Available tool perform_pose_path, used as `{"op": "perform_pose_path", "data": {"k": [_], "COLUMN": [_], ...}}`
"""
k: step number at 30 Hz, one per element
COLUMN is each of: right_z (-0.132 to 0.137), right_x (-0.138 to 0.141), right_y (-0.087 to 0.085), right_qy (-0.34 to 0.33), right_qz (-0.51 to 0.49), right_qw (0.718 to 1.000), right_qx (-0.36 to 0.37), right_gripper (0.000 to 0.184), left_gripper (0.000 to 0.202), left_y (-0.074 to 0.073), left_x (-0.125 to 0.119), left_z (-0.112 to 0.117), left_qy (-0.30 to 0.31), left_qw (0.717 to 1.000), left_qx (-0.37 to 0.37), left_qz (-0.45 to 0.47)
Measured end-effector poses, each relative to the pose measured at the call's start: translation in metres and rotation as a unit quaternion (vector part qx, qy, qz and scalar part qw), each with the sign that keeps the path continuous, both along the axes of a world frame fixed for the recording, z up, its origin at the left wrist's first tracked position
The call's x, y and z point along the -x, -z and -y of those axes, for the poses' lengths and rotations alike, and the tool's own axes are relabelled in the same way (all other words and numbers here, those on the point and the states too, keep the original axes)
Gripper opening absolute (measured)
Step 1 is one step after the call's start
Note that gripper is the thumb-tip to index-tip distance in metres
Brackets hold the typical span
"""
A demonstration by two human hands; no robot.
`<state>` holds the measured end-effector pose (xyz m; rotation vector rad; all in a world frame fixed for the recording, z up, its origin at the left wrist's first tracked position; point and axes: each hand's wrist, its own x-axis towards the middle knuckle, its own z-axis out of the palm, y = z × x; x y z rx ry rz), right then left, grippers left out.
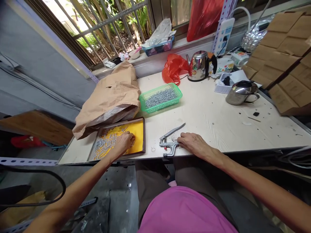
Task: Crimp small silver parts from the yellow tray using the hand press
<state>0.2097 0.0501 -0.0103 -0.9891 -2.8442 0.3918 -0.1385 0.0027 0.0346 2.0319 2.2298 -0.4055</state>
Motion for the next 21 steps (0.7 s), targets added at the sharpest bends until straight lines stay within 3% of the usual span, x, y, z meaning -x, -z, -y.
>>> {"op": "perform_pose_path", "data": {"k": [11, 14, 16, 21], "right_z": [-0.003, -0.001, 0.000, 0.003], "right_x": [-0.006, -0.005, -0.005, -0.005], "right_y": [0.020, 0.020, 0.019, 0.018], "right_qy": [-0.006, -0.002, 0.004, 0.008], "right_qz": [-0.024, -0.029, -0.030, -0.039], "right_qw": [0.999, 0.999, 0.999, 0.999], "right_qx": [0.021, 0.021, 0.020, 0.006], "right_gripper": [0.022, 0.023, 0.023, 0.023], "left_gripper": [0.023, 0.018, 0.015, 0.028], "left_y": [0.001, 0.004, 0.006, 0.006], "left_x": [0.016, 0.021, 0.025, 0.035], "left_z": [0.011, 0.009, 0.008, 0.012], "left_qy": [-0.040, -0.097, -0.159, -0.258], "left_qw": [0.994, 0.975, 0.938, 0.791], "left_qx": [-0.056, -0.077, -0.072, -0.082], "left_qz": [0.086, 0.182, 0.300, 0.549]}}
